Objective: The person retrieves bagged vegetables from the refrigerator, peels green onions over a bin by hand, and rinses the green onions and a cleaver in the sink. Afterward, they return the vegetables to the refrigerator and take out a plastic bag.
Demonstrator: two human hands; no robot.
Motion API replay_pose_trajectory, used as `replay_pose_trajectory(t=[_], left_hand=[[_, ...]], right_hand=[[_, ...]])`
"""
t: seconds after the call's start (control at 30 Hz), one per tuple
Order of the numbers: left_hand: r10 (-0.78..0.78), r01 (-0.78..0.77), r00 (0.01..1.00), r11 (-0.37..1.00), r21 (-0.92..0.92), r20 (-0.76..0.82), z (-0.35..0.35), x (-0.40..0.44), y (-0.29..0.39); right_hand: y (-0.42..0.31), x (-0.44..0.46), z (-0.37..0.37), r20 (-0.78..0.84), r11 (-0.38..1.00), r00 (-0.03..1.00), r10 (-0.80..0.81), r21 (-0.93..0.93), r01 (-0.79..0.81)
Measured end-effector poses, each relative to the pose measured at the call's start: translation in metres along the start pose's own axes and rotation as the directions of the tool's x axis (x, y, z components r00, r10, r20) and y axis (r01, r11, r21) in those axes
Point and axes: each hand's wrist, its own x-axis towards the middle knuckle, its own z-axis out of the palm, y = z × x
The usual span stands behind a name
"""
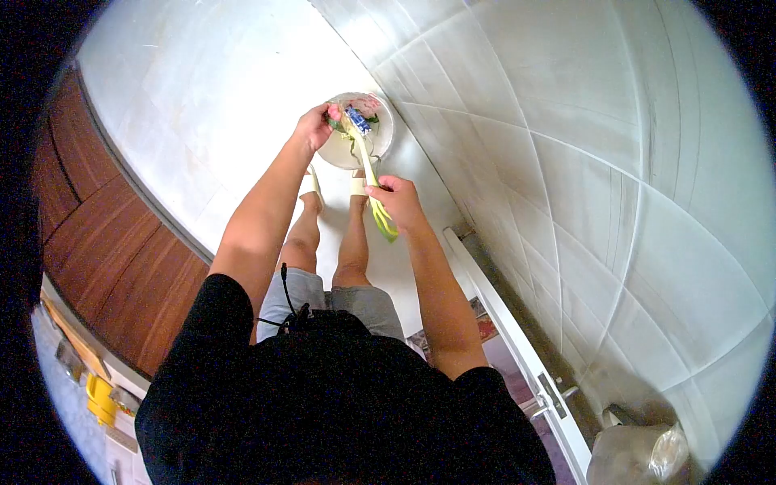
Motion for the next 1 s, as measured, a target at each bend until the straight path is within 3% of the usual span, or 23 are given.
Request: replay_pose_trajectory(t=[0.03,0.13,0.23,0.33,0.4,0.43,0.47,0.53,0.63,0.73,0.87,0.9,1.0], left_hand=[[0.015,-0.015,1.000,1.000,0.009,-0.002,-0.003,0.004,-0.003],[0.059,-0.029,0.997,0.900,0.436,-0.055,-0.012,0.002,-0.014],[0.222,-0.097,0.974,0.618,0.780,-0.055,-0.006,-0.027,-0.028],[0.162,-0.149,0.984,0.561,0.814,0.068,0.001,-0.089,-0.043],[-0.058,-0.026,0.993,0.742,0.670,0.102,-0.004,-0.112,-0.052],[-0.134,-0.005,0.977,0.761,0.649,0.165,-0.005,-0.126,-0.053],[-0.064,-0.075,0.985,0.672,0.737,0.158,-0.007,-0.132,-0.055],[-0.056,-0.140,0.969,0.681,0.719,0.241,-0.021,-0.131,-0.061],[-0.128,-0.033,0.967,0.794,0.607,0.220,-0.033,-0.124,-0.058],[-0.219,0.158,0.968,0.909,0.386,0.119,-0.025,-0.133,-0.043],[-0.293,0.204,0.929,0.916,0.346,0.227,-0.037,-0.129,-0.030],[-0.295,0.207,0.925,0.920,0.332,0.240,-0.037,-0.130,-0.029],[-0.303,0.221,0.913,0.931,0.291,0.275,-0.036,-0.132,-0.029]], right_hand=[[-0.004,-0.002,0.000,0.006,1.000,1.000,-0.007,0.006,0.007],[-0.009,0.001,-0.001,-0.062,0.996,0.998,0.026,-0.080,-0.031],[-0.004,0.018,0.002,-0.044,0.999,0.999,-0.021,0.048,0.023],[0.007,0.039,0.003,0.013,0.951,0.998,0.058,0.304,-0.059],[0.007,0.048,0.009,-0.022,0.951,0.997,0.071,0.303,-0.061],[0.007,0.051,0.013,-0.039,0.949,0.997,0.070,0.310,-0.055],[0.007,0.054,0.014,-0.057,0.948,0.996,0.070,0.315,-0.049],[0.009,0.057,0.015,-0.050,0.955,0.998,0.049,0.294,-0.032],[0.003,0.059,0.016,-0.098,0.987,0.995,0.011,0.163,0.005],[0.004,0.063,0.006,-0.140,0.983,0.990,-0.012,0.179,0.038],[0.006,0.073,-0.004,-0.302,0.960,0.953,-0.007,0.266,0.091],[0.008,0.075,-0.007,-0.304,0.964,0.951,-0.048,0.234,0.124],[0.005,0.075,0.003,-0.107,0.989,0.992,-0.066,0.122,0.079]])
